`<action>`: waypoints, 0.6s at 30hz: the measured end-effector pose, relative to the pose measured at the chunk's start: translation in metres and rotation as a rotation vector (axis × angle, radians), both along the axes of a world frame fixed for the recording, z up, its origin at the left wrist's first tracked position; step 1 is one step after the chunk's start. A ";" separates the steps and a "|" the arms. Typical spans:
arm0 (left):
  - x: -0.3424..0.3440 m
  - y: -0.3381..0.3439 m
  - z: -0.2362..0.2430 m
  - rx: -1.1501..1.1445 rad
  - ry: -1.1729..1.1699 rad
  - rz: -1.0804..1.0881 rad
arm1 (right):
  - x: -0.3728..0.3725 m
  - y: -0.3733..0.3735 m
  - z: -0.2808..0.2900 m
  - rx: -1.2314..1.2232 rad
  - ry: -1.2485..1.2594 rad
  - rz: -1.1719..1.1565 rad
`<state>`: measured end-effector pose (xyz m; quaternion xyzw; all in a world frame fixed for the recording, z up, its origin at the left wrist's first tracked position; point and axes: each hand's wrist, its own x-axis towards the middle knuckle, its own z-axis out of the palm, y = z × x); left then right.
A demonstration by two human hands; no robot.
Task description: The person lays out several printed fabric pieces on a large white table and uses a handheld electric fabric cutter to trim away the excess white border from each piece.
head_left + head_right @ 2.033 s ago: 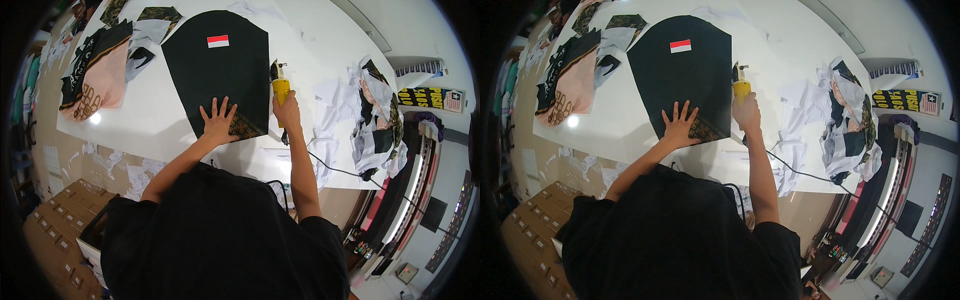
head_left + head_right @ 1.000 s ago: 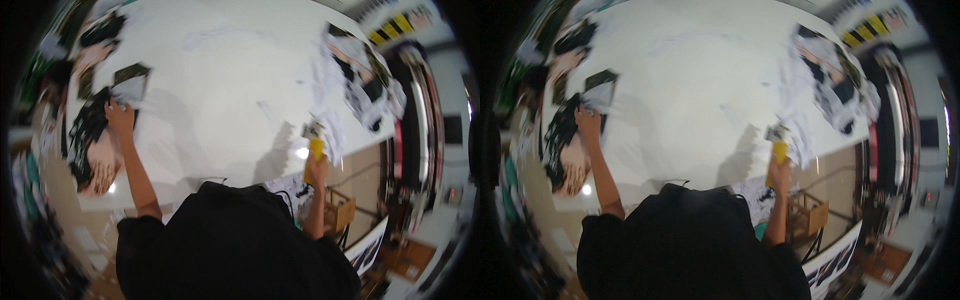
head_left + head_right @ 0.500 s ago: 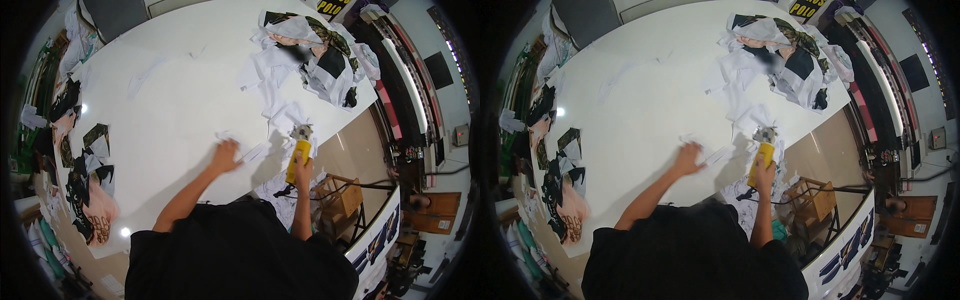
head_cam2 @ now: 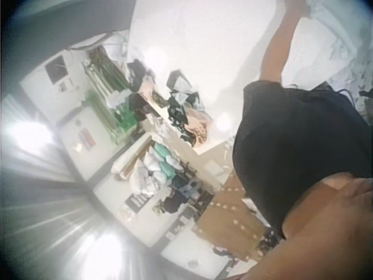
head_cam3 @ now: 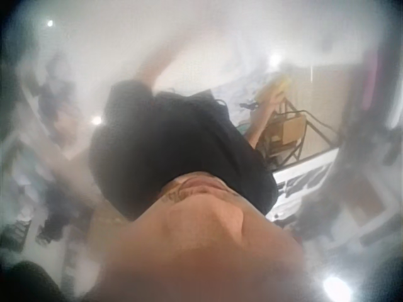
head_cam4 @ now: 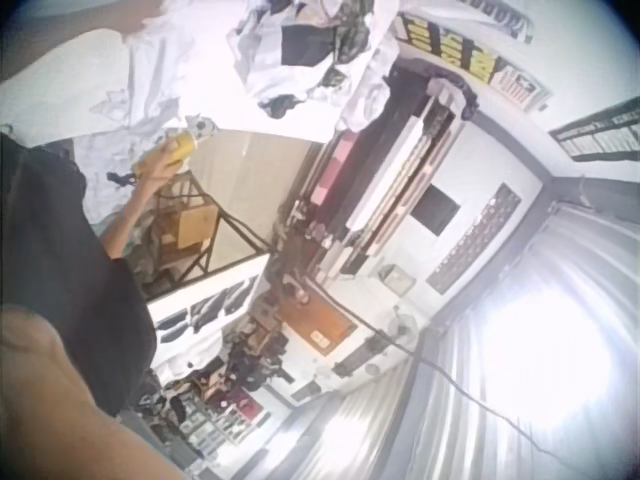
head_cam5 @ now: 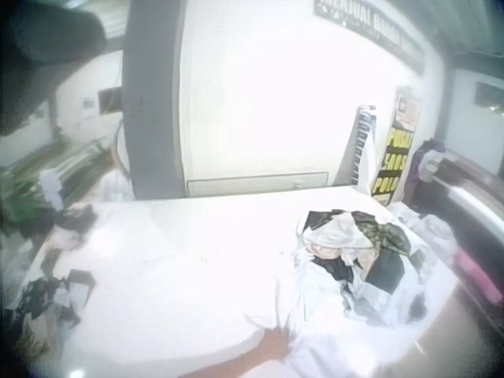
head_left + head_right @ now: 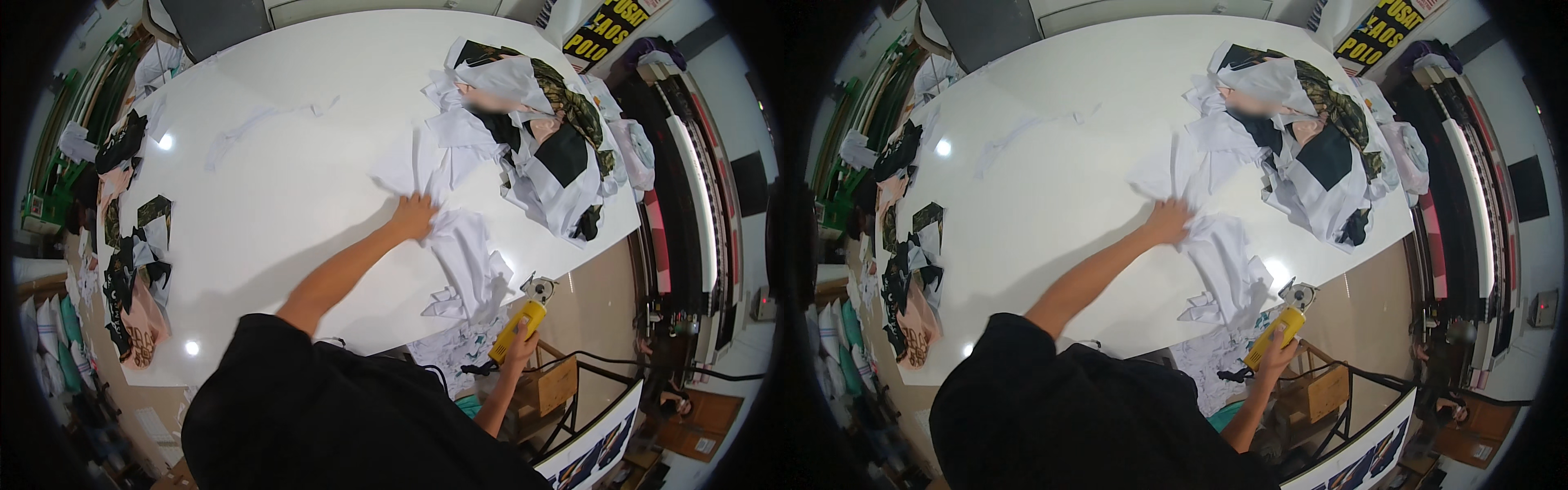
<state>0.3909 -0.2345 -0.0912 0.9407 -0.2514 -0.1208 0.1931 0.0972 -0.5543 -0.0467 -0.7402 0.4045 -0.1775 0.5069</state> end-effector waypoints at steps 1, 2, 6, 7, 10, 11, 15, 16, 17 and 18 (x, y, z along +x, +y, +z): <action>-0.013 0.010 -0.008 0.131 0.114 -0.195 | 0.008 0.004 0.002 -0.017 0.029 -0.001; -0.035 0.019 -0.021 0.257 0.228 -0.399 | 0.017 0.004 0.004 0.014 0.037 0.034; -0.040 0.107 0.006 -0.137 0.923 -0.559 | 0.047 0.006 0.031 -0.002 0.113 0.102; -0.016 0.140 -0.013 -0.249 0.912 -0.376 | 0.056 0.010 0.039 -0.033 0.142 0.121; 0.086 0.266 -0.039 -0.244 0.226 0.284 | 0.074 0.011 0.049 -0.057 0.147 0.130; 0.103 0.341 -0.054 -0.113 -0.083 0.535 | 0.082 0.010 0.041 0.009 0.141 0.181; 0.160 0.462 -0.028 0.107 -0.085 1.061 | 0.076 -0.001 0.032 0.138 0.103 0.185; 0.169 0.465 -0.030 0.083 0.013 1.091 | 0.071 0.000 0.035 0.132 0.099 0.177; 0.171 0.464 -0.033 0.064 0.116 1.115 | 0.065 0.004 0.039 0.126 0.099 0.164; 0.155 0.490 -0.036 0.137 0.152 1.133 | 0.065 0.013 0.046 0.138 0.116 0.198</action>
